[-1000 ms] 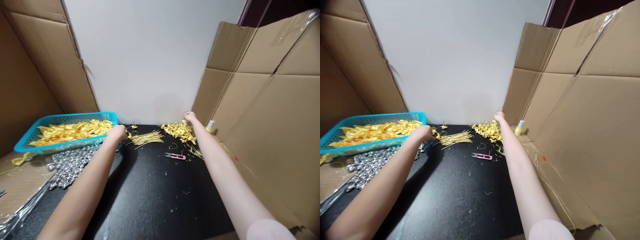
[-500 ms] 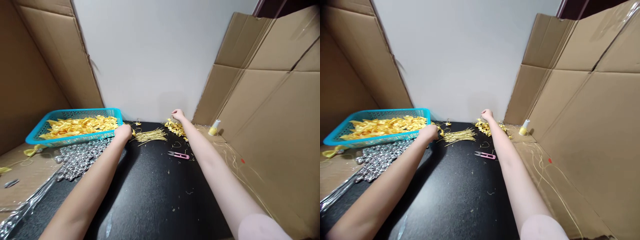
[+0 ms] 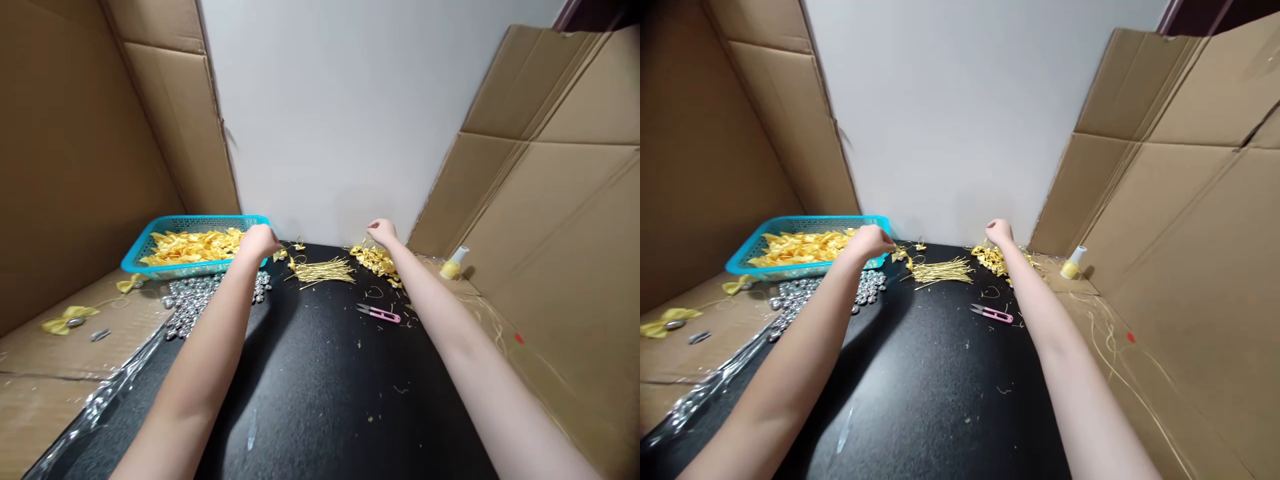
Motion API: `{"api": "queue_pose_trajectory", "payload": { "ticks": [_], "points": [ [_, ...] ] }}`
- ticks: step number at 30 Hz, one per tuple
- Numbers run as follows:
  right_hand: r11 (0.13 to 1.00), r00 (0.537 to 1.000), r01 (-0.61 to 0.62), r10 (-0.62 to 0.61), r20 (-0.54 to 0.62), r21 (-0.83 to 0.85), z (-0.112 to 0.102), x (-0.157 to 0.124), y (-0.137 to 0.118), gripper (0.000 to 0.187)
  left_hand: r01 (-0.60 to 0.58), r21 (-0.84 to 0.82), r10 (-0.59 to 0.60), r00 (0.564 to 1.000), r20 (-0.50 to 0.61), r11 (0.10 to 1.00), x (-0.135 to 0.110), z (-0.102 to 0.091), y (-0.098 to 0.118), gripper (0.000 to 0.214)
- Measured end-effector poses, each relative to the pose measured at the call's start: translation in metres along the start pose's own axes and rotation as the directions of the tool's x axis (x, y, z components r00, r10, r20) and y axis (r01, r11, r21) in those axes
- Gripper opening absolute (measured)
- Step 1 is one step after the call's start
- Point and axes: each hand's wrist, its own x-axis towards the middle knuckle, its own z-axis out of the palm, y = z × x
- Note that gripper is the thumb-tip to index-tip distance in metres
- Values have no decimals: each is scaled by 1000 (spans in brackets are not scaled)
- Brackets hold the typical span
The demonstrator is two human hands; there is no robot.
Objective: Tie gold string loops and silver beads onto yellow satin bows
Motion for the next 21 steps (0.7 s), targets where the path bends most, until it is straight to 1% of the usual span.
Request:
{"api": "queue_pose_trajectory", "payload": {
  "ticks": [2,4,6,8,12,15,18,21],
  "points": [
    [995,997,65,-61,-53,76,-3,-19,-2,11,-11,65,15,997,-75,998,-5,-10,-1,28],
    [980,990,122,-109,-89,157,-3,-40,-1,15,-52,141,70,990,-124,989,-9,-8,2,25],
    [961,987,150,-130,-99,234,-1,-60,0,17,-95,209,126,982,-139,973,-12,4,7,22],
    [940,985,161,-136,-103,300,1,-72,3,18,-126,259,166,976,-142,958,-12,22,10,25],
    [905,985,163,-124,-121,394,-6,-77,8,20,-166,318,227,959,-167,933,-8,58,12,34],
    [882,984,159,-107,-139,443,-17,-76,11,22,-190,332,255,952,-166,924,-4,73,15,37],
    [865,982,166,-102,-159,474,-27,-78,13,21,-162,324,222,963,-156,932,0,74,16,38],
    [852,982,164,-91,-167,498,-33,-82,15,17,-145,298,193,971,-140,943,5,65,6,36]
  ]
}}
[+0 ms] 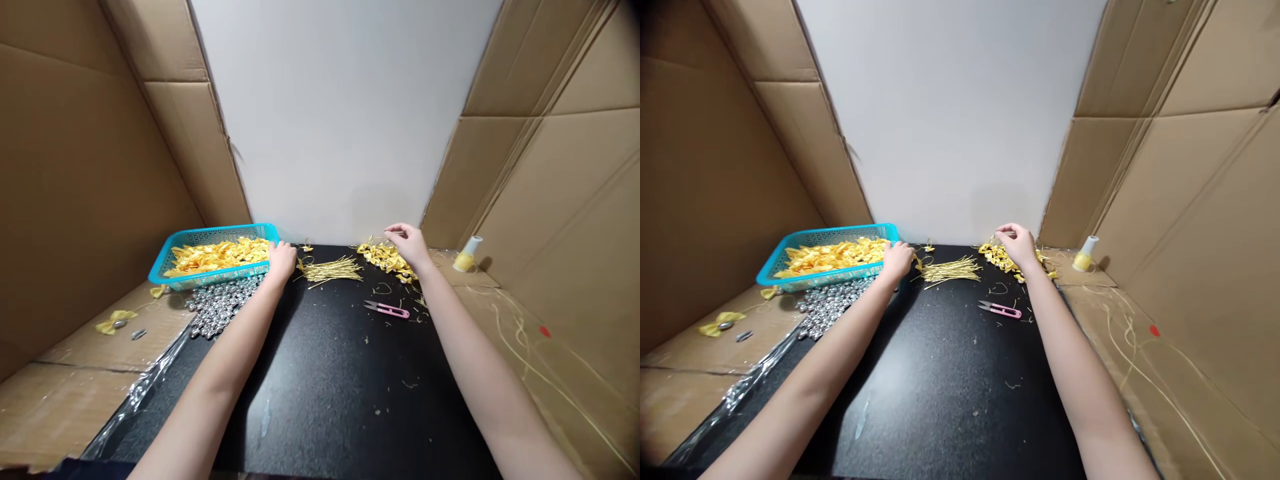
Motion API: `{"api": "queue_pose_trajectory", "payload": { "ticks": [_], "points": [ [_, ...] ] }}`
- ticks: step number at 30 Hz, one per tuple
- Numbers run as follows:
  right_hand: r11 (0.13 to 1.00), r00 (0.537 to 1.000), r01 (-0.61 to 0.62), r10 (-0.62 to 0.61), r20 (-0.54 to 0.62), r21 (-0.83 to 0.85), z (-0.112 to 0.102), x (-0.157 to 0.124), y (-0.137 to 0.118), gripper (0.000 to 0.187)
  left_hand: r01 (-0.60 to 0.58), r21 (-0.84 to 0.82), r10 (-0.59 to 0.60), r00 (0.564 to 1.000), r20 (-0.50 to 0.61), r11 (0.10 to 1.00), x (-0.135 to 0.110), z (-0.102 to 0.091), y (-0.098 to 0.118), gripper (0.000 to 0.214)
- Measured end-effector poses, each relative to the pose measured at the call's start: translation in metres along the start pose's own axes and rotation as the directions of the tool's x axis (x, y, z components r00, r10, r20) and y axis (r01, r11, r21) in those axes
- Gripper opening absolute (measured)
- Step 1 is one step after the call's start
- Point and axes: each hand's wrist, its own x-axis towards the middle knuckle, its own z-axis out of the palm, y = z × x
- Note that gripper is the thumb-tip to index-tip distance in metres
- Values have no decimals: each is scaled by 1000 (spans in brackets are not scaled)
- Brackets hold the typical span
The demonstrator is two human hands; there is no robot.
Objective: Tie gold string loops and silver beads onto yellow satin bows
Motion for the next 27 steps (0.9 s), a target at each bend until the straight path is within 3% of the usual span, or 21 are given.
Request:
{"api": "queue_pose_trajectory", "payload": {
  "ticks": [6,11,18,23,27],
  "points": [
    [999,999,-40,40,-6,26,-3,1,4,17,-63,-108,66,997,29,992,2,-15,-38,50],
    [998,998,-55,55,-2,32,-4,1,4,16,-145,-149,150,988,26,978,-1,-19,-45,54],
    [996,999,-40,42,-18,79,-7,3,3,16,-143,-35,146,977,155,989,14,-17,-27,30],
    [997,1000,-27,27,2,67,-8,1,0,14,-67,-10,67,945,321,998,44,-3,-1,34],
    [996,999,-52,52,5,79,-15,1,-4,9,-15,-103,49,942,332,995,54,2,5,33]
  ]
}}
